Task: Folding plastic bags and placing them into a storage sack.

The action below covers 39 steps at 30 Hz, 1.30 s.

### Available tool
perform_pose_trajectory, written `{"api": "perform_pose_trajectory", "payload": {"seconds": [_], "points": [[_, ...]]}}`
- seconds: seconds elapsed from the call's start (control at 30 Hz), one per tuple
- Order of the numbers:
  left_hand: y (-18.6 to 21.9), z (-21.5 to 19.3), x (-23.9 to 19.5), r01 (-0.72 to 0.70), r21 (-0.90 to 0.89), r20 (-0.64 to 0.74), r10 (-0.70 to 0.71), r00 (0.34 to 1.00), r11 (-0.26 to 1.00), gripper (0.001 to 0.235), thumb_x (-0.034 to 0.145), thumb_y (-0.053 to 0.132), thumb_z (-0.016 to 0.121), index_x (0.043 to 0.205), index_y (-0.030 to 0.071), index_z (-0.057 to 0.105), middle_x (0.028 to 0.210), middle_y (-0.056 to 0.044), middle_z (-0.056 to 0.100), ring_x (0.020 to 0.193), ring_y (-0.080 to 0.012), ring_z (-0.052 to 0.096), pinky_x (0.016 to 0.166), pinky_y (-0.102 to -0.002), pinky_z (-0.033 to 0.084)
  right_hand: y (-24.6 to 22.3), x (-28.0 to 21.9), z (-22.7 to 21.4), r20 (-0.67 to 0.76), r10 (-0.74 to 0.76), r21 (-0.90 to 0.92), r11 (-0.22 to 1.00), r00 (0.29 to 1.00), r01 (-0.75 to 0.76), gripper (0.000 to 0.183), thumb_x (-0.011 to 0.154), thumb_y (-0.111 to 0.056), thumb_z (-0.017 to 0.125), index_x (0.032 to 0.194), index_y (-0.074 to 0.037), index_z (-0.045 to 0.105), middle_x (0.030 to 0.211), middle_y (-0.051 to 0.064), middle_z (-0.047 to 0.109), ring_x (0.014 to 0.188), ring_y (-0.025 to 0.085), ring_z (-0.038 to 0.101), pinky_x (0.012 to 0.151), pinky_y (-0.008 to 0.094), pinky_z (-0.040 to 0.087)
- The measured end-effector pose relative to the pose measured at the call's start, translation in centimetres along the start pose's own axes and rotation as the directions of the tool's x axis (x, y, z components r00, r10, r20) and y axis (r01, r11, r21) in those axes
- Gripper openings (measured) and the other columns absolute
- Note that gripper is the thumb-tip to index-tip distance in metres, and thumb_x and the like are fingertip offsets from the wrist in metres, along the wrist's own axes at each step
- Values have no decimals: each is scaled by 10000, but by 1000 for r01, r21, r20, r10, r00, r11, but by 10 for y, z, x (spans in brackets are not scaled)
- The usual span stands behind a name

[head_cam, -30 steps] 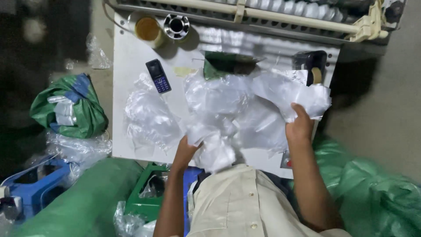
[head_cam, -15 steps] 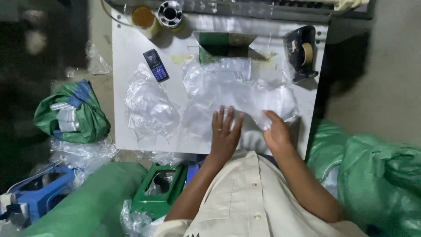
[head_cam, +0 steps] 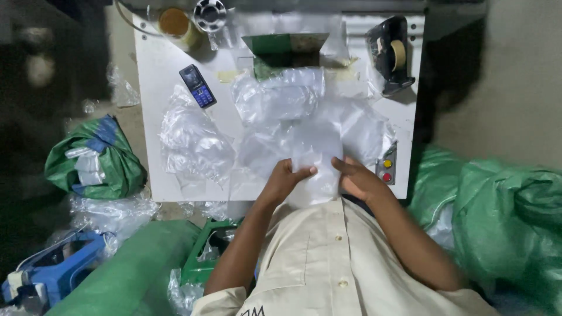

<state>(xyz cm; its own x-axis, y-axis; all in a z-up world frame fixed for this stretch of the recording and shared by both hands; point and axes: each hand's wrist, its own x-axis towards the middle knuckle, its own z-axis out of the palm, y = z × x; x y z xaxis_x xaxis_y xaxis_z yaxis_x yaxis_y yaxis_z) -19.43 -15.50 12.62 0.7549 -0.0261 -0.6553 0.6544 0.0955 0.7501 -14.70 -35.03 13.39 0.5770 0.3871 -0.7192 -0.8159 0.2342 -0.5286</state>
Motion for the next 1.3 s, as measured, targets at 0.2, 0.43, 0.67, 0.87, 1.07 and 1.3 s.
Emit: {"api": "perform_pose_trajectory", "payload": {"seconds": [0.2,0.43,0.67,0.87,1.07,1.3], "points": [[5,-10,-44,-22,119,152,4,988,993,356,839,344,842,877,3,744,742,-168,718,734,-248,628,744,-414,516,-3,-27,16,-58,-68,-181,982,996,56,498,798,7,814,1262,-8,636,1125,89,716,1050,203,674,915,434,560],[42,3,-73,208,120,232,-231,945,971,646,847,662,651,689,36,636,670,-103,543,686,-256,535,694,-419,451,-2,-36,-16,-42,-147,-656,750,988,83,523,893,-205,800,1359,-91,591,1293,178,611,1055,226,666,931,417,565],[-6,-22,-57,-272,305,35,275,961,913,1003,598,452,950,1393,39,500,1346,-247,547,1332,-483,475,1144,-561,332,59,-4,-76,48,232,-381,903,971,-197,348,1002,-314,610,1193,-40,709,968,114,752,850,173,712,785,343,561],[-21,-9,-27,-80,333,3,84,996,939,732,757,481,860,1285,52,587,1208,-279,685,1187,-494,629,952,-558,504,8,-18,4,94,180,-346,928,979,-137,428,860,-134,754,1261,2,699,1050,173,770,919,256,745,823,430,596],[-15,5,-4,82,-18,-169,-84,982,996,1195,776,736,747,1574,-18,277,1569,-276,410,1482,-369,390,1216,-498,334,21,14,33,-104,-456,-492,796,884,353,272,998,-131,714,1252,-67,640,998,21,665,919,88,593,877,281,502],[-35,-8,20,-129,-535,-171,42,984,835,296,949,407,768,1046,130,727,920,-3,726,853,-102,650,898,-291,508,-5,0,74,-40,-51,-316,948,998,36,427,901,-141,785,1280,-52,610,1070,68,710,978,159,686,906,379,553]]}}
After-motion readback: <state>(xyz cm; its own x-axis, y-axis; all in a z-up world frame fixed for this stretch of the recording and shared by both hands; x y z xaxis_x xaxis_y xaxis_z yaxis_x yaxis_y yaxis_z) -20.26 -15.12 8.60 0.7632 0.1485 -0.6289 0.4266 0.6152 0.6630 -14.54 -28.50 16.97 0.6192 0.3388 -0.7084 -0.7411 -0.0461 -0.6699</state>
